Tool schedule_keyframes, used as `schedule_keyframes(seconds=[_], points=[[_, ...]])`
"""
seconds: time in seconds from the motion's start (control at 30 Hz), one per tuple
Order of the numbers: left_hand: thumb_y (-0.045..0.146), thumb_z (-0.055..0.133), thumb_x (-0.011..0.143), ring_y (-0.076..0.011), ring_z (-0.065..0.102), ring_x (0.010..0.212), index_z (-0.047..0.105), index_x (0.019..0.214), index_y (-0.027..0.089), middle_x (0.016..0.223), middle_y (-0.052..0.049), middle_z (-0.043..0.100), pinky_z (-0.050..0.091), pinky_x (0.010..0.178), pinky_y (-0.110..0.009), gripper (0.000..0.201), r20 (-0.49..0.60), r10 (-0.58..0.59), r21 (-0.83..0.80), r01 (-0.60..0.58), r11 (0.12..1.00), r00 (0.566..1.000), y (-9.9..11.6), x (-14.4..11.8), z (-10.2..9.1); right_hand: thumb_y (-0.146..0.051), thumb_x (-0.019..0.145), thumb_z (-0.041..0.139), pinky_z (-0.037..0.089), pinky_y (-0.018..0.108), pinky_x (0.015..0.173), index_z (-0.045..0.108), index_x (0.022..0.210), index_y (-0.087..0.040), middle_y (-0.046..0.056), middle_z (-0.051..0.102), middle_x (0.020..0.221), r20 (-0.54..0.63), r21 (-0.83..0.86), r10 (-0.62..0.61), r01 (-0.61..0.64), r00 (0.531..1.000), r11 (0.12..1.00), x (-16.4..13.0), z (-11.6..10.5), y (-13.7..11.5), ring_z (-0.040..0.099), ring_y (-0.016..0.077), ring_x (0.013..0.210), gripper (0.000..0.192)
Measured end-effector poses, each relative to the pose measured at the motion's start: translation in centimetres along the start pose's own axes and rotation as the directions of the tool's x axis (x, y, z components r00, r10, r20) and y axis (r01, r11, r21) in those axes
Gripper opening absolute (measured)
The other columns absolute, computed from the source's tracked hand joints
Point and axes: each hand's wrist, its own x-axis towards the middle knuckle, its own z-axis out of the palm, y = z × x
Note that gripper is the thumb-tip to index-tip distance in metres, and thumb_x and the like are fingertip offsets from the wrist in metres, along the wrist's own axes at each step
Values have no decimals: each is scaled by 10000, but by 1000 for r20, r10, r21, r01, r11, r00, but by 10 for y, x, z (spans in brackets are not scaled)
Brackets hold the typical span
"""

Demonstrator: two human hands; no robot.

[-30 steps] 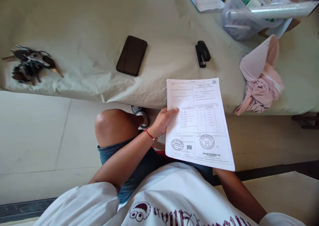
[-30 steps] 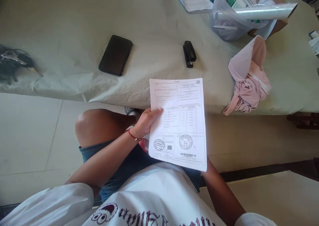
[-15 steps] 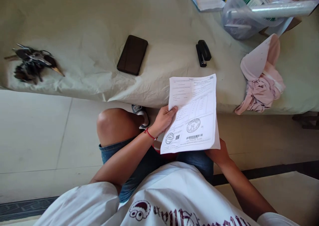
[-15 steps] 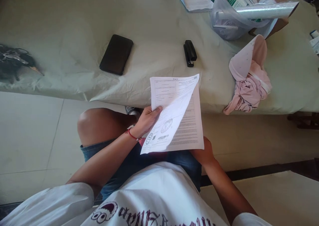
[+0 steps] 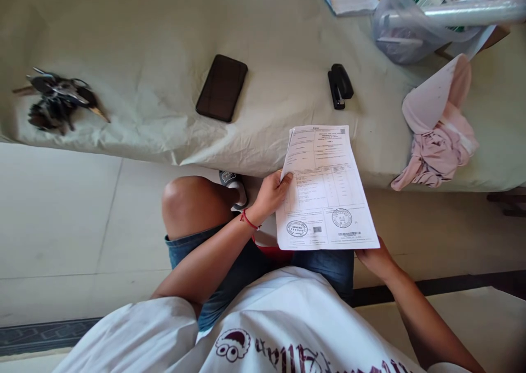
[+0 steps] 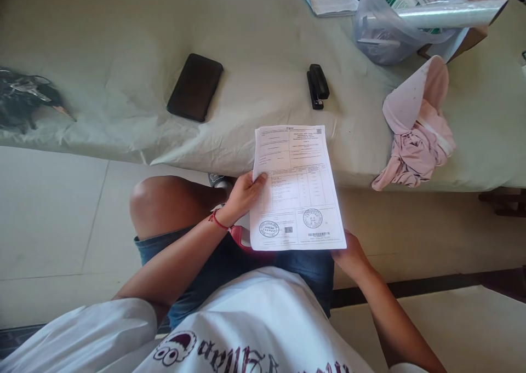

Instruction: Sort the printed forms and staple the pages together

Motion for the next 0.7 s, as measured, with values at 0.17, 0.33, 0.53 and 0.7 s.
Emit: schedule_keyframes(seconds=[0.17, 0.33, 0.53, 0.7], points=[[611, 670, 1043, -263, 670, 804, 754, 836, 228, 864, -74, 784, 527, 764, -382, 442, -38, -10, -52, 8, 999, 999, 7, -1, 1, -439, 898, 677, 683, 427, 767, 860, 844, -274, 49, 873, 874, 38, -48, 76, -74, 996, 996, 15, -18, 1, 845, 310, 811, 253], [553, 790, 994, -237, 591, 734, 718, 746, 241, 741, -38, 686, 487, 761, -375, 405, -94, -12, -70, 6, 998, 995, 9, 1, -4, -622, 962, 699, 635, 357, 769, 858, 872, -267, 47, 852, 867, 36, -28, 143, -142, 989, 989, 25, -28, -2, 789, 251, 800, 399], [579, 759, 1010, -246, 608, 751, 719, 774, 242, 758, -44, 706, 465, 748, -377, 413, -101, -9, -31, 6, 1000, 995, 11, 1, -8, -647, 906, 688, 633, 441, 872, 837, 952, -261, 87, 868, 960, -248, -70, 197, -220, 949, 973, 31, -29, 18, 814, 290, 872, 416], [551, 676, 1057, -255, 647, 791, 720, 802, 236, 803, -58, 748, 475, 739, -376, 408, -99, -3, 33, 7, 999, 995, 12, 1, -6, -684, 916, 682, 623, 440, 829, 845, 1087, -219, 101, 828, 883, -521, 51, 230, -239, 822, 970, 40, -52, 18, 781, 268, 808, 522]])
